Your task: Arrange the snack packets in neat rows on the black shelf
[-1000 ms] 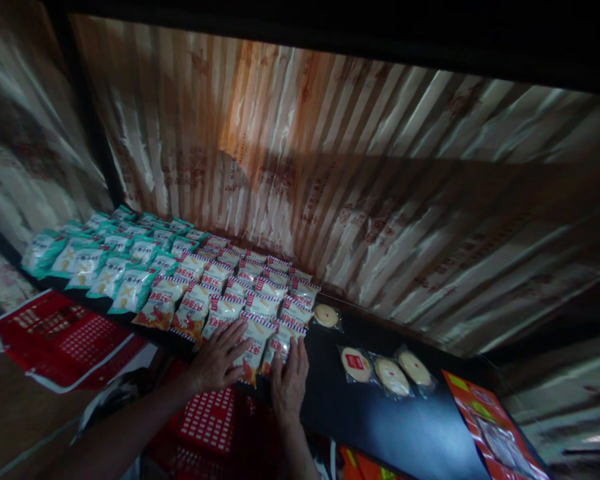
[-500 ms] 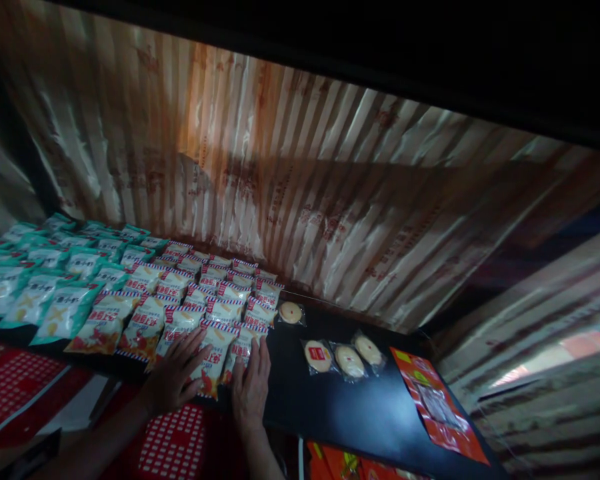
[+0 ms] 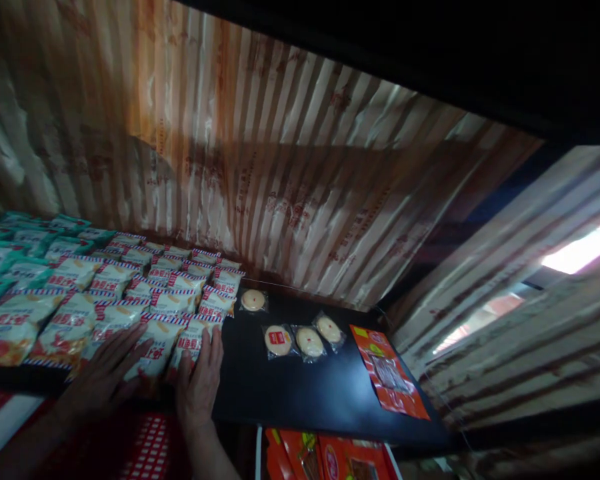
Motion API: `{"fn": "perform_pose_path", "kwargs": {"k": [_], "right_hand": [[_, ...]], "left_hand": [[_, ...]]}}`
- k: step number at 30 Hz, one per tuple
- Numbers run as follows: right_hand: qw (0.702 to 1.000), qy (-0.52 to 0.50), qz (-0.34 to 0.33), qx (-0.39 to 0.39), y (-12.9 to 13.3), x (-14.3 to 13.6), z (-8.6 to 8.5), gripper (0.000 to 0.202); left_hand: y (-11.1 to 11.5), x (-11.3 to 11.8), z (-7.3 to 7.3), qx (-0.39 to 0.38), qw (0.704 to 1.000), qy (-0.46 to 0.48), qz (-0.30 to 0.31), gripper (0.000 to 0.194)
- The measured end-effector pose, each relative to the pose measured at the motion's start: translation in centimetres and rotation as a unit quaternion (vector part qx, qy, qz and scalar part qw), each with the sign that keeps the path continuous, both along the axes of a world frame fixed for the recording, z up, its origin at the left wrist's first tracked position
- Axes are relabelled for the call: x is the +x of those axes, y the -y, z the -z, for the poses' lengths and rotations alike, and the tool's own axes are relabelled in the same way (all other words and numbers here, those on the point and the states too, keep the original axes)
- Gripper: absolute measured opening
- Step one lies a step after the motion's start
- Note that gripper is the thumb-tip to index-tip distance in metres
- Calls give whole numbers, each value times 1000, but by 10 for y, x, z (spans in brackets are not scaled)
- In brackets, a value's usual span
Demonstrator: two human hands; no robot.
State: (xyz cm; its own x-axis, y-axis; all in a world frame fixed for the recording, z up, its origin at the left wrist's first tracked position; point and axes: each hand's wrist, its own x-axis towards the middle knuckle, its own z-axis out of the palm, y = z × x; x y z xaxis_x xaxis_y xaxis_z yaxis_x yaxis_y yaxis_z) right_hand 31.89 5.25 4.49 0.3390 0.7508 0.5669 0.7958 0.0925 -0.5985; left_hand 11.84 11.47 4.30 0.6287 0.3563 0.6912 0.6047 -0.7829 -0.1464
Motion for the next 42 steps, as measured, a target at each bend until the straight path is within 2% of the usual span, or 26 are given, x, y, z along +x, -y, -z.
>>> {"fn": "perform_pose_path", "kwargs": {"k": [5,8,10,13,16,19,22,25,29,37,42], "right_hand": [[1000,1,-12,-4,0,2,-1,49],[999,5,-36,11,5,11,-9,55],[999,5,-37,3,10,23,-16,58],[999,33,-11,-10,19,54,-25,50],[995,94,36,-22,28,96,-22,46],[985,130,107,-48,35,138,-12,42],[974,159,113,-116,38,166,-3,43],[963,185,76,-180,38,174,-1,45],[960,185,52,-205,38,168,-7,45],[963,153,44,-217,39,164,-13,49],[965,147,34,-215,40,164,-13,49]], "left_hand": [[7,8,-15,-45,999,27,-7,63],[18,18,-27,-71,996,51,-35,59],[29,31,-32,-56,995,70,-41,61],[52,66,-29,-21,999,43,-25,67],[80,116,-17,13,1000,14,10,65],[100,169,-8,-39,997,-34,65,58],[99,212,-3,-119,992,-9,29,49],[87,237,2,-188,982,-6,3,46],[77,244,8,-232,972,-11,-27,51],[73,243,17,-224,974,-14,-26,48],[73,242,12,-223,973,-39,-40,46]]}}
